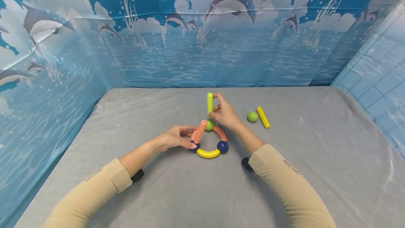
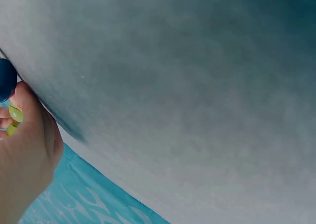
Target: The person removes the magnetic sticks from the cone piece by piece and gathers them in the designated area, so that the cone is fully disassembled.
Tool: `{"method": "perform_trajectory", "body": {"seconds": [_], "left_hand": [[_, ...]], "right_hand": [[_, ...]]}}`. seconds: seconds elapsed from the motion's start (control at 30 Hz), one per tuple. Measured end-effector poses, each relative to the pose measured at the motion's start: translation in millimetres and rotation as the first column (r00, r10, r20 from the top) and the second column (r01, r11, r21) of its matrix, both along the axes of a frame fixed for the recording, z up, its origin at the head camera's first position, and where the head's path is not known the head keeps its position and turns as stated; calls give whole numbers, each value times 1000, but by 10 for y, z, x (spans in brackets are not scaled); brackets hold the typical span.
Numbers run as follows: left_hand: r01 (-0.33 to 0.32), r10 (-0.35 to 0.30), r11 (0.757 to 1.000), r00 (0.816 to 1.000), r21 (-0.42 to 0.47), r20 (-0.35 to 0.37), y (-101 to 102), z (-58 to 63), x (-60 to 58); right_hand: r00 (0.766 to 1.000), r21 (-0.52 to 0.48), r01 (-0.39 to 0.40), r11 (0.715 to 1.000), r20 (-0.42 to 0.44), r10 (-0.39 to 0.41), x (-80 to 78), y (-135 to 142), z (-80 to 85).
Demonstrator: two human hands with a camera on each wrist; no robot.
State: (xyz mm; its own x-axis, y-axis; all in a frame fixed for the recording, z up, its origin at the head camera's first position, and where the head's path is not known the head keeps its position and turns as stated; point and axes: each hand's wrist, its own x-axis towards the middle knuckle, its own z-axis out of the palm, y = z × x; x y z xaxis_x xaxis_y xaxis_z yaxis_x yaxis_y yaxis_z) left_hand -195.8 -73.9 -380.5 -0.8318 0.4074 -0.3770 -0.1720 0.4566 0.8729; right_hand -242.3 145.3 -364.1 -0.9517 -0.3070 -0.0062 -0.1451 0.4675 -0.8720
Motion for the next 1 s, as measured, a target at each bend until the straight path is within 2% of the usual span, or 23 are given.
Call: {"method": "perform_trajectory", "body": {"seconds": [0.37,0.73,1.0], "left_hand": [[-10,10,1000,1000,-2,10,8,-4,-4],[-9,9,1000,1000,7,11,10,-1,13],[-5,5,1000,1000,8,12,6,-3,14]], "right_hand": [[998,-63,6,998,68,-1,11,259,191],[997,-2,43,999,69,-43,14,694,382],[995,60,58,997,82,-63,40,1050,415]]}}
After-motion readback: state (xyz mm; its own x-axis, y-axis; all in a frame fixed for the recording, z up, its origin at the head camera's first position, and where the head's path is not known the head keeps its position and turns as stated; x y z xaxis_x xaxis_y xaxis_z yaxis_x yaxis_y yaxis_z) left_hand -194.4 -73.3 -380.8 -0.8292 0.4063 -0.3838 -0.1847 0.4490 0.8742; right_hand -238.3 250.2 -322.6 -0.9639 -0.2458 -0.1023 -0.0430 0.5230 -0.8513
